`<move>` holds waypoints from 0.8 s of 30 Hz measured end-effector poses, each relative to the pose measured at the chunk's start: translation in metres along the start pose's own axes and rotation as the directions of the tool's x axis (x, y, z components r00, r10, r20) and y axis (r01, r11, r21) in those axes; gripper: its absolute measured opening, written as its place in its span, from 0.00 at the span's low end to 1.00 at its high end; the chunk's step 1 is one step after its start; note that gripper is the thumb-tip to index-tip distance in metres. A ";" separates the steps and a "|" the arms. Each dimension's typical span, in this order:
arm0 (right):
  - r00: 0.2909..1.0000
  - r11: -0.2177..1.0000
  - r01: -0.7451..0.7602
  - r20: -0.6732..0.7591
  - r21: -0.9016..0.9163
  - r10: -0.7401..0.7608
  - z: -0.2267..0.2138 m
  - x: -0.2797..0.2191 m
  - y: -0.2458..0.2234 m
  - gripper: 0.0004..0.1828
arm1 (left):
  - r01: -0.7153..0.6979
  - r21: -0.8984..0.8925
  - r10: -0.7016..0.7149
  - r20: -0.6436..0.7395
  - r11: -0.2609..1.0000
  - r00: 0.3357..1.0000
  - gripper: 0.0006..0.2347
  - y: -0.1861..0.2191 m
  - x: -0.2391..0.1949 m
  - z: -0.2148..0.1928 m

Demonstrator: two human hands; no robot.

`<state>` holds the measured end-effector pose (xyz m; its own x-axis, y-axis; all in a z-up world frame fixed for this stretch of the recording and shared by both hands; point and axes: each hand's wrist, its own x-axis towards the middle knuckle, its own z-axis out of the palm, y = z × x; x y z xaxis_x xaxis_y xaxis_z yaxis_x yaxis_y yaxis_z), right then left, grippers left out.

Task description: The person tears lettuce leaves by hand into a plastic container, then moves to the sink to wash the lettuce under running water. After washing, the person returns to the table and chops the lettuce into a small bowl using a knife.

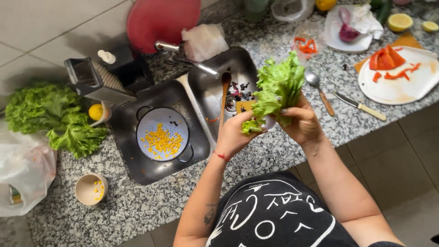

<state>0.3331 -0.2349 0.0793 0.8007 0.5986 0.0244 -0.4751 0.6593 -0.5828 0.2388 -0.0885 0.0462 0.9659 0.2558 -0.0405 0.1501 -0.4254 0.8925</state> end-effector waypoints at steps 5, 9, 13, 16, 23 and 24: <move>0.999 0.995 -0.006 0.032 0.104 0.003 0.012 0.024 -0.020 0.38 | 0.132 0.298 -0.146 0.022 0.945 0.989 0.18 -0.091 0.010 0.022; 0.998 0.997 -0.047 0.035 -0.053 0.048 -0.044 0.054 -0.022 0.43 | 0.224 0.314 -0.192 -0.132 0.923 0.973 0.22 -0.072 0.019 -0.025; 0.974 0.750 -0.213 -0.197 -0.627 0.112 -0.052 0.068 0.014 0.27 | 0.216 0.303 -0.030 -0.517 0.928 0.855 0.15 -0.067 0.071 -0.110; 0.972 0.086 -0.108 -0.086 -0.990 0.220 -0.033 0.083 0.039 0.18 | 0.381 0.447 -0.089 -0.548 0.809 0.832 0.25 -0.080 0.129 -0.159; 0.857 0.027 -0.207 -0.168 -0.978 0.487 -0.017 0.127 0.067 0.18 | 0.226 0.967 0.512 -0.138 -0.114 0.848 0.15 -0.181 0.205 -0.179; 0.847 0.029 -0.217 -0.173 -0.976 0.502 -0.018 0.127 0.071 0.18 | 0.178 0.975 0.550 -0.077 -0.134 0.832 0.11 -0.182 0.202 -0.181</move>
<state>0.4079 -0.1204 0.0265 0.5028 0.7596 -0.4125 0.1686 -0.5543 -0.8151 0.3688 0.1980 -0.0430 0.8696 0.0452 0.4916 0.3577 -0.7439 -0.5644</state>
